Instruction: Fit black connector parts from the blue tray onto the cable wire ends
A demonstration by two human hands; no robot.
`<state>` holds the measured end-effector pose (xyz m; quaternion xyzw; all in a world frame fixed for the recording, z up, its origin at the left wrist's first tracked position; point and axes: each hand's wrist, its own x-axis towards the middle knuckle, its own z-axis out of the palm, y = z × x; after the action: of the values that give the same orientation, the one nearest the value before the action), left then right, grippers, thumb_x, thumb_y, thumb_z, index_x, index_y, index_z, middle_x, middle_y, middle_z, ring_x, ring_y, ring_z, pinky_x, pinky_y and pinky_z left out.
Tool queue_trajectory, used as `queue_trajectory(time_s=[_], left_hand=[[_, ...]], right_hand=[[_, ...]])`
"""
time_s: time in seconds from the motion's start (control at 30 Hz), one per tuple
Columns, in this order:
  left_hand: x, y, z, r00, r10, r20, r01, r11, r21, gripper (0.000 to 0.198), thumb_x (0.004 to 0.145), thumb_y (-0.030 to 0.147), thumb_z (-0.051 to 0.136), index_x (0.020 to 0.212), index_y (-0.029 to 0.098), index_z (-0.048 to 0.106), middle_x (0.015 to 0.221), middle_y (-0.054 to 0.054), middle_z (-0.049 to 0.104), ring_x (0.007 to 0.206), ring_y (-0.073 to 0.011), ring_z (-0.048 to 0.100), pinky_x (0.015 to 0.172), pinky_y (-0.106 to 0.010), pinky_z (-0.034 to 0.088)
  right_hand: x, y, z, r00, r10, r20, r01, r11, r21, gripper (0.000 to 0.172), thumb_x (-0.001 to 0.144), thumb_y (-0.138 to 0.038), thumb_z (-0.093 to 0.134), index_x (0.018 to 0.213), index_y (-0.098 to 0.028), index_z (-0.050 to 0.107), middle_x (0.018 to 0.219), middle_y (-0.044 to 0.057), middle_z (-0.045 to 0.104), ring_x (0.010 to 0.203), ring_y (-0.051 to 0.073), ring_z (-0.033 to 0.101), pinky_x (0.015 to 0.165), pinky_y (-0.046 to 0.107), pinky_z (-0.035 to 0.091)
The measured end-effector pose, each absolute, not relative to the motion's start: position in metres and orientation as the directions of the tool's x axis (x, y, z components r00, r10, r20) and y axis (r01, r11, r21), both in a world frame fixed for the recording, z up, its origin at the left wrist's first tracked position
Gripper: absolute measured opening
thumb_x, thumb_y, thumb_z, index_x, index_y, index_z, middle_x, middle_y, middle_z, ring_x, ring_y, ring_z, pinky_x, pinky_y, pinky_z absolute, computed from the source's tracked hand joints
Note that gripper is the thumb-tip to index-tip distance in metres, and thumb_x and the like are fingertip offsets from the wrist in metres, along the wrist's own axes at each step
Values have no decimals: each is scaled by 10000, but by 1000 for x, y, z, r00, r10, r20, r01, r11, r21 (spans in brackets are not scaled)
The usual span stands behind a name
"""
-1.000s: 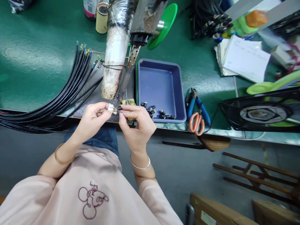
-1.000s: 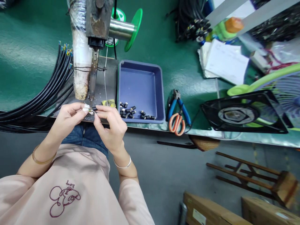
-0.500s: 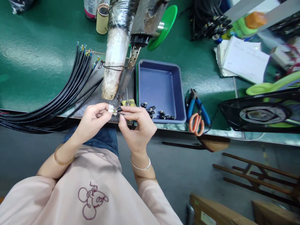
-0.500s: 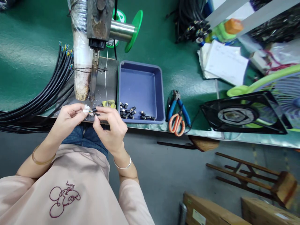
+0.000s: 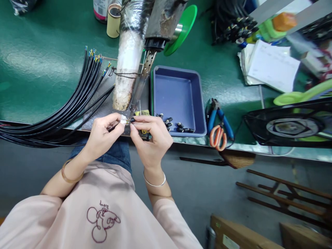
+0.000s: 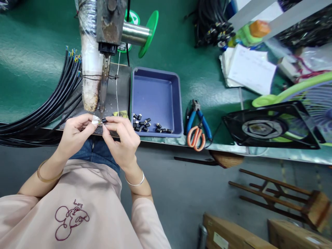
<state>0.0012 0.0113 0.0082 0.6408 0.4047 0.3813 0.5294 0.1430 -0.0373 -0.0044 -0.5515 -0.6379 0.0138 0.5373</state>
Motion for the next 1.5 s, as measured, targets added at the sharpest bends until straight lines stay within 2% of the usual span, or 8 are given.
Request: queue_trajectory(time_s=[0.33, 0.67, 1.07, 1.23, 1.5], left_hand=[[0, 12, 11, 389, 917, 90, 182, -172, 968, 204, 864, 236, 545, 671, 169, 535, 564, 55, 378, 527, -79, 325, 515, -229, 276], [-1, 11, 9, 400, 907, 131, 187, -220, 957, 164, 873, 221, 541, 735, 151, 597, 579, 56, 397, 533, -76, 338, 516, -225, 282], [0, 10, 10, 388, 915, 109, 181, -192, 964, 187, 856, 221, 542, 679, 161, 556, 563, 57, 375, 527, -76, 319, 505, -224, 276], [2, 10, 8, 378, 919, 109, 173, -186, 967, 167, 844, 226, 546, 694, 159, 573, 566, 50, 416, 531, -78, 346, 510, -217, 296], [1, 11, 9, 378, 925, 33, 116, -82, 990, 178, 822, 265, 558, 680, 158, 569, 569, 41, 443, 532, -79, 376, 518, -213, 328]], right_hand=[[143, -38, -4, 191, 718, 669, 701, 377, -605, 124, 876, -121, 708, 839, -237, 681, 908, -3, 759, 852, 165, 731, 779, 338, 611], [142, -39, -5, 202, 699, 686, 686, 399, -608, 137, 865, -106, 699, 835, -228, 644, 898, 2, 761, 851, 157, 732, 776, 325, 606], [143, -38, -4, 191, 707, 681, 708, 381, -594, 139, 852, -107, 738, 852, -236, 685, 896, -2, 757, 837, 159, 733, 772, 315, 612], [141, -39, -4, 187, 693, 696, 729, 376, -571, 137, 854, -116, 735, 860, -243, 682, 912, 3, 759, 838, 169, 735, 766, 329, 614], [142, -43, -3, 162, 694, 701, 726, 397, -561, 145, 854, -108, 705, 849, -235, 636, 921, 19, 768, 851, 170, 740, 754, 316, 617]])
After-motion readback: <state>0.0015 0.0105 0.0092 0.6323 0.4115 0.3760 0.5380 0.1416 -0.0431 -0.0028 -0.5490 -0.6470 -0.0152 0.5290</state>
